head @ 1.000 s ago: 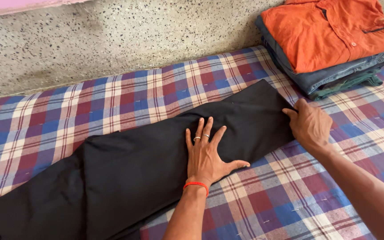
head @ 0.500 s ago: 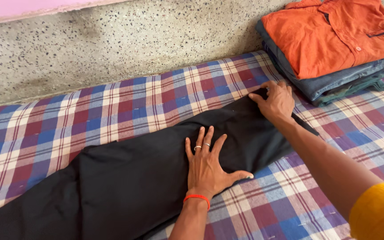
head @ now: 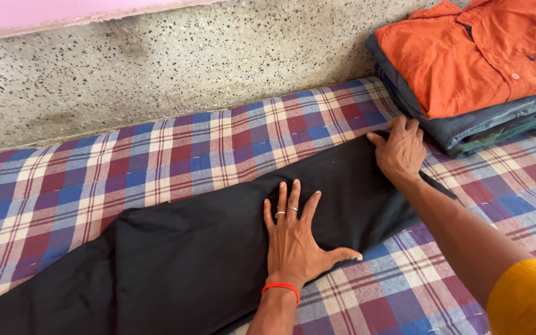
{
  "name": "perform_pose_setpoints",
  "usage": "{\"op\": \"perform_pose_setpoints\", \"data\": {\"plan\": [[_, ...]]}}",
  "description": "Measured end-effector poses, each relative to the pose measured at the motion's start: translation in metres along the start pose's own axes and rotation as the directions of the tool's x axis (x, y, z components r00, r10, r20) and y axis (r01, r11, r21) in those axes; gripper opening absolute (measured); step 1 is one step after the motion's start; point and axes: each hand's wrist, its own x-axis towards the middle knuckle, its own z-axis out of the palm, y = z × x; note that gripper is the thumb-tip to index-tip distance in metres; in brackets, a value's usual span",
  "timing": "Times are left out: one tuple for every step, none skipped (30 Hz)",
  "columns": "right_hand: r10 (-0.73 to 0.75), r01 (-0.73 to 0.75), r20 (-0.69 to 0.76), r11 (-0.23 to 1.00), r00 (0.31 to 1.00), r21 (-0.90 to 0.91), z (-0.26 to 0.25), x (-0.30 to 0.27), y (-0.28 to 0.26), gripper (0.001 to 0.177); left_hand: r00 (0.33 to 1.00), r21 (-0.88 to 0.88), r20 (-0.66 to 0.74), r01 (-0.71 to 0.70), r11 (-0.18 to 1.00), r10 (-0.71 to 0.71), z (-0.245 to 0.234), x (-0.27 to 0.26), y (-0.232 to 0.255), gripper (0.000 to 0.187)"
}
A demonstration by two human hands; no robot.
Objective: The person folds black trousers on a bed. They align the legs, smooth the fabric by hand, and fold the garment multiple times into a flat rectangular shape before placing it on a stack of other clothes.
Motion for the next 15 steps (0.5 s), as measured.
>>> {"op": "perform_pose_setpoints", "data": {"plan": [[-0.014,0.013,-0.013,0.999,1.0,-0.033,-0.007,-0.004,-0.002,0.049,1.0,-0.005,0.005,0.002,1.0,-0.002,-0.001,0.0,0.001,0.135],[-0.031,0.029,-0.03,0.998,0.999,-0.064,-0.015,-0.006,-0.007,0.049,1.0,-0.001,0.011,0.009,1.0,-0.009,-0.003,0.001,0.002,0.134],[-0.049,0.045,-0.048,0.994,0.998,-0.095,-0.025,-0.009,-0.012,0.049,1.0,0.003,0.017,0.017,1.0,-0.017,-0.005,0.001,0.002,0.134],[-0.097,0.089,-0.078,0.991,0.992,-0.103,-0.037,-0.018,-0.016,0.045,0.999,0.005,0.028,0.027,1.0,-0.027,-0.006,-0.001,0.003,0.133],[-0.145,0.133,-0.107,0.985,0.984,-0.112,-0.05,-0.031,-0.02,0.041,0.999,-0.011,0.02,0.036,0.999,-0.036,-0.005,-0.001,0.003,0.127],[-0.192,0.176,-0.136,0.977,0.972,-0.122,-0.062,-0.046,-0.026,0.038,0.999,-0.028,0.012,0.045,0.999,-0.045,-0.003,0.0,0.002,0.122],[-0.213,0.208,-0.116,0.977,0.97,-0.054,-0.072,-0.063,-0.036,0.029,0.999,-0.044,0.004,0.054,0.998,-0.054,0.001,-0.001,0.0,0.116],[-0.238,0.241,-0.103,0.971,0.966,0.014,-0.08,-0.078,-0.047,0.019,0.994,0.032,-0.099,0.056,0.998,-0.053,0.006,-0.002,-0.001,0.095],[-0.264,0.272,-0.092,0.959,0.96,0.082,-0.088,-0.092,-0.059,0.011,0.979,0.107,-0.201,0.068,0.992,-0.045,0.011,-0.002,-0.004,0.073],[-0.268,0.271,-0.043,0.953,0.963,0.139,-0.094,-0.109,-0.074,0.008,0.955,0.183,-0.297,0.088,0.979,-0.031,0.016,-0.002,-0.007,0.053],[-0.274,0.267,0.006,0.944,0.962,0.195,-0.099,-0.124,-0.088,0.006,0.942,0.143,-0.333,0.101,0.985,-0.048,0.019,-0.001,-0.01,0.048],[-0.358,0.307,0.121,0.899,0.926,0.312,-0.106,-0.136,-0.1,0.009,0.929,0.102,-0.362,0.116,0.988,-0.071,0.02,-0.001,-0.014,0.044],[-0.447,0.326,0.22,0.843,0.867,0.429,-0.112,-0.145,-0.112,0.014,0.915,0.061,-0.391,0.129,0.99,-0.095,0.021,-0.002,-0.017,0.041],[-0.482,0.32,0.296,0.829,0.825,0.458,-0.121,-0.15,-0.12,0.023,0.944,0.046,-0.308,0.141,0.989,-0.12,0.018,0.002,-0.02,0.047],[-0.514,0.31,0.369,0.817,0.775,0.486,-0.132,-0.155,-0.128,0.032,0.965,0.032,-0.221,0.154,0.988,-0.143,0.012,0.006,-0.029,0.054]]}}
